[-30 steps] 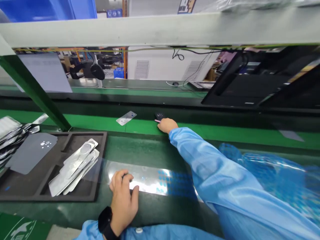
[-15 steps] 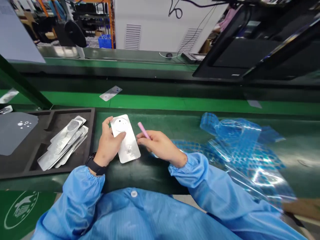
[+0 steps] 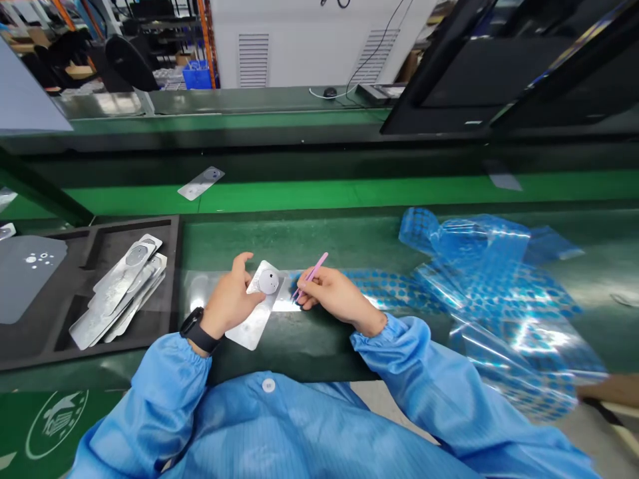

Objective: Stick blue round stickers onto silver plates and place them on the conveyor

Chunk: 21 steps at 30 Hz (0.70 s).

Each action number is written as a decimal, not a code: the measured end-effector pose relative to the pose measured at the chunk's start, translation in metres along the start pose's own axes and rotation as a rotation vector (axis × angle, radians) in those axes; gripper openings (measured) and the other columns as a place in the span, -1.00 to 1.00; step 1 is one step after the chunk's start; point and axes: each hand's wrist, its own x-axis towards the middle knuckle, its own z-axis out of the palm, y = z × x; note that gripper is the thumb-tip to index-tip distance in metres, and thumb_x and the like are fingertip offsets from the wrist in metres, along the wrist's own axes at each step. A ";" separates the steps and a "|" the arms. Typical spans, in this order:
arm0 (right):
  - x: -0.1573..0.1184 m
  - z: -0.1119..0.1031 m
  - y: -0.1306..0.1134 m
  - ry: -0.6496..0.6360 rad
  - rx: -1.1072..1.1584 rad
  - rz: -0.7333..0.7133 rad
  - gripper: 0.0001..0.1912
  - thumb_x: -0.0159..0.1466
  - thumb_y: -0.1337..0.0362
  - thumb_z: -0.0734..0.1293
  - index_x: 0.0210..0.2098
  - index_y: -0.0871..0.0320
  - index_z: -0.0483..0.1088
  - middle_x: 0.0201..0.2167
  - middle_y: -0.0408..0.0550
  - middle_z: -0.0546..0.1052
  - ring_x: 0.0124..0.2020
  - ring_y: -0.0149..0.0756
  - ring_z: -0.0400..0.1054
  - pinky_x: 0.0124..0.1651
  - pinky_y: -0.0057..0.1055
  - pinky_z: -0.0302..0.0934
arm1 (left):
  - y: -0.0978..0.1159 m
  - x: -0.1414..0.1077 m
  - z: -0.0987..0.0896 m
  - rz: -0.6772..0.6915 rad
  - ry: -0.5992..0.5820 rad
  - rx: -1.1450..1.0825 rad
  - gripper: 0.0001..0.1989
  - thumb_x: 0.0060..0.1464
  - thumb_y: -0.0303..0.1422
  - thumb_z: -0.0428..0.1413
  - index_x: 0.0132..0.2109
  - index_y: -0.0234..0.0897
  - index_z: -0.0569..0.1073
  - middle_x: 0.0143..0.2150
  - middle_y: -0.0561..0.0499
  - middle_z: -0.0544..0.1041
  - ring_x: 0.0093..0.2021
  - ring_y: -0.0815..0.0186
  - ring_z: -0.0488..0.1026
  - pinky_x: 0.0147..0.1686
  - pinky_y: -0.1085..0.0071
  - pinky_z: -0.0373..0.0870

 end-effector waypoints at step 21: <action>-0.002 0.008 -0.013 0.091 -0.105 0.085 -0.89 0.20 0.38 0.34 -0.46 0.20 0.38 -0.61 -0.14 0.51 -0.62 -0.45 0.41 -0.52 -0.55 0.33 | 0.007 -0.036 -0.005 -0.039 -0.114 0.593 -0.58 0.22 -0.29 -0.01 0.20 -0.27 0.24 -0.32 -0.10 0.58 -0.28 0.05 0.56 -0.25 0.20 0.40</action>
